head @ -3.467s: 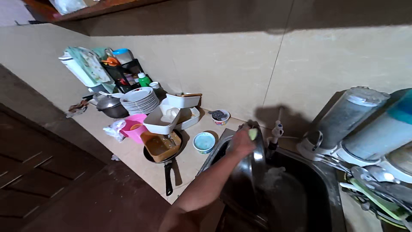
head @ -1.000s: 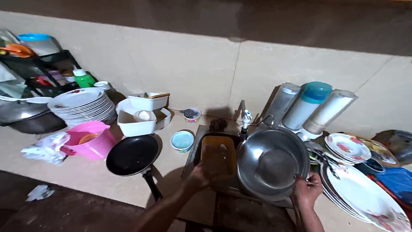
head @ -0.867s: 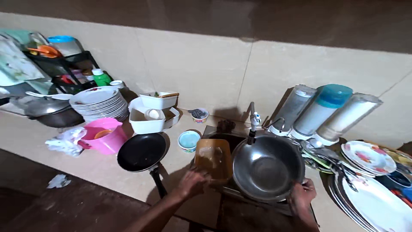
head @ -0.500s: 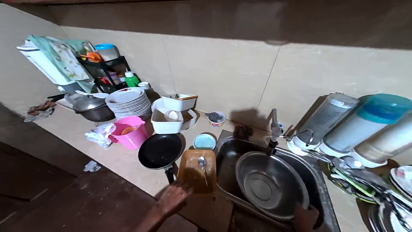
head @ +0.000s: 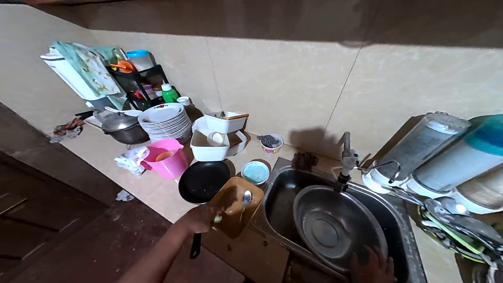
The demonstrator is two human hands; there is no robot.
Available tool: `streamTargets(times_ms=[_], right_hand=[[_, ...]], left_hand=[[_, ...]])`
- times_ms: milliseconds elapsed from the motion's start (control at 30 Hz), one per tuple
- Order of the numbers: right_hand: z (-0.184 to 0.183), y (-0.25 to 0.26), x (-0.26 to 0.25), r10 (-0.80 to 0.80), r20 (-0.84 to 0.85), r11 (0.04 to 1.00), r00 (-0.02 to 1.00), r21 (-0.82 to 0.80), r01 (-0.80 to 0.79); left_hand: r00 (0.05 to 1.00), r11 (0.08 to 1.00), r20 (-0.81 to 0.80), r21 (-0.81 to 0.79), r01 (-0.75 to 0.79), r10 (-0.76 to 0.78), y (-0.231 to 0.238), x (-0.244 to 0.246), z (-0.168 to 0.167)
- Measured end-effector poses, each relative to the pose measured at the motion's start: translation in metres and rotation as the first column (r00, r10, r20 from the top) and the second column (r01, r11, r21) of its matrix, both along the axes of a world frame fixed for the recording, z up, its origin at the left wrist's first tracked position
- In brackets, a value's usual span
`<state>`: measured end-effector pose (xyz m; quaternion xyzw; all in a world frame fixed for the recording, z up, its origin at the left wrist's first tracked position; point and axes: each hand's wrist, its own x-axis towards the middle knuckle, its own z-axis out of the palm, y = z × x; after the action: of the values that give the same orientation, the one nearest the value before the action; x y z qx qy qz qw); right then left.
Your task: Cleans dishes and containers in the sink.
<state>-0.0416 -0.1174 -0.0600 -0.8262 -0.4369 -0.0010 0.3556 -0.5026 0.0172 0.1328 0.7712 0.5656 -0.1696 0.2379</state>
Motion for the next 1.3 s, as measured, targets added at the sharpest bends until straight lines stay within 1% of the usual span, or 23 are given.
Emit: streamTargets(times_ms=[100, 167, 267, 333, 400, 467, 533, 633, 733, 800, 833, 900, 933, 967, 1000, 1033, 1067, 1100, 1133, 1167, 1200, 1233, 1300], right_hand=[[-0.005, 0.000, -0.001, 0.049, 0.064, 0.996, 0.997, 0.065, -0.053], [-0.008, 0.002, -0.002, 0.060, 0.076, 0.995, 0.995, 0.080, -0.066], [-0.008, 0.003, -0.002, 0.067, 0.074, 0.995, 0.995, 0.074, -0.072], [-0.007, 0.001, -0.003, 0.072, 0.063, 0.995, 0.995, 0.067, -0.076], [-0.006, 0.005, -0.003, 0.070, 0.063, 0.996, 0.996, 0.055, -0.074], [-0.005, 0.004, -0.004, 0.060, 0.041, 0.998, 0.997, 0.016, -0.061], [0.001, 0.001, -0.004, 0.072, 0.001, 0.997, 0.997, -0.021, -0.072], [0.004, 0.000, -0.005, 0.087, -0.022, 0.995, 0.996, -0.049, -0.088], [0.004, 0.000, -0.004, 0.076, -0.021, 0.996, 0.997, -0.046, -0.077], [0.003, 0.000, -0.004, 0.062, -0.001, 0.998, 0.998, -0.014, -0.062], [0.001, 0.001, -0.004, 0.051, 0.029, 0.999, 0.998, 0.001, -0.051], [-0.004, 0.003, -0.006, 0.032, 0.098, 0.999, 0.995, 0.028, -0.035], [-0.006, 0.003, -0.009, 0.031, 0.140, 0.998, 0.990, 0.054, -0.039], [-0.005, 0.003, -0.014, 0.054, 0.157, 0.995, 0.986, 0.079, -0.068], [0.001, 0.005, -0.023, 0.111, 0.133, 0.987, 0.985, 0.098, -0.125], [0.013, 0.009, -0.036, 0.203, 0.034, 0.972, 0.979, 0.116, -0.206], [0.029, 0.015, -0.052, 0.328, -0.129, 0.939, 0.936, 0.149, -0.309], [0.047, 0.025, -0.069, 0.456, -0.324, 0.889, 0.829, 0.208, -0.408], [0.064, 0.035, -0.087, 0.553, -0.526, 0.832, 0.646, 0.299, -0.468], [0.078, 0.044, -0.106, 0.595, -0.658, 0.796, 0.461, 0.403, -0.452], [0.091, 0.052, -0.124, 0.561, -0.765, 0.817, 0.315, 0.450, -0.361], [0.103, 0.060, -0.138, 0.461, -0.865, 0.882, 0.196, 0.424, -0.207], [0.114, 0.074, -0.147, 0.226, -0.974, 0.971, -0.031, 0.222, 0.093]], left_hand=[[0.957, 0.972, 0.281, 0.193, -0.133, 0.075, 0.011, -0.009, 0.007], [0.919, 0.903, 0.350, 0.312, -0.296, 0.180, 0.021, -0.016, 0.003], [0.792, 0.813, 0.539, 0.300, -0.499, 0.287, 0.030, -0.014, -0.005], [0.735, 0.828, 0.614, 0.225, -0.513, 0.289, 0.030, 0.000, -0.014], [0.781, 0.886, 0.577, 0.200, -0.418, 0.238, 0.032, 0.020, -0.027], [0.895, 0.929, 0.410, 0.231, -0.288, 0.176, 0.034, 0.040, -0.045], [0.958, 0.942, 0.202, 0.229, -0.247, 0.202, 0.034, 0.061, -0.053], [0.971, 0.958, 0.012, 0.156, -0.240, 0.241, 0.035, 0.079, -0.073], [0.981, 0.976, -0.026, 0.105, -0.190, 0.193, 0.039, 0.077, -0.077], [0.961, 0.971, 0.213, 0.117, -0.207, 0.179, 0.047, 0.059, -0.077], [0.896, 0.959, 0.397, 0.110, -0.259, 0.197, 0.051, 0.046, -0.080], [0.740, 0.923, 0.625, 0.078, -0.376, 0.249, 0.054, 0.036, -0.074], [0.698, 0.910, 0.675, 0.094, -0.403, 0.240, 0.055, 0.040, -0.066], [0.703, 0.906, 0.681, 0.140, -0.400, 0.205, 0.053, 0.051, -0.054], [0.732, 0.909, 0.663, 0.192, -0.371, 0.158, 0.048, 0.070, -0.039], [0.778, 0.917, 0.619, 0.239, -0.319, 0.109, 0.042, 0.093, -0.024], [0.830, 0.930, 0.554, 0.270, -0.248, 0.061, 0.038, 0.118, -0.016], [0.879, 0.948, 0.476, 0.272, -0.166, 0.018, 0.033, 0.144, -0.014], [0.910, 0.964, 0.414, 0.249, -0.093, -0.019, 0.026, 0.169, -0.016], [0.919, 0.975, 0.392, 0.218, -0.049, -0.041, 0.016, 0.193, -0.022], [0.902, 0.979, 0.427, 0.201, -0.021, -0.068, 0.006, 0.212, -0.033], [0.885, 0.982, 0.452, 0.188, 0.026, -0.110, -0.005, 0.229, -0.040], [0.877, 0.951, 0.377, 0.187, 0.245, -0.299, -0.011, 0.249, -0.046]])
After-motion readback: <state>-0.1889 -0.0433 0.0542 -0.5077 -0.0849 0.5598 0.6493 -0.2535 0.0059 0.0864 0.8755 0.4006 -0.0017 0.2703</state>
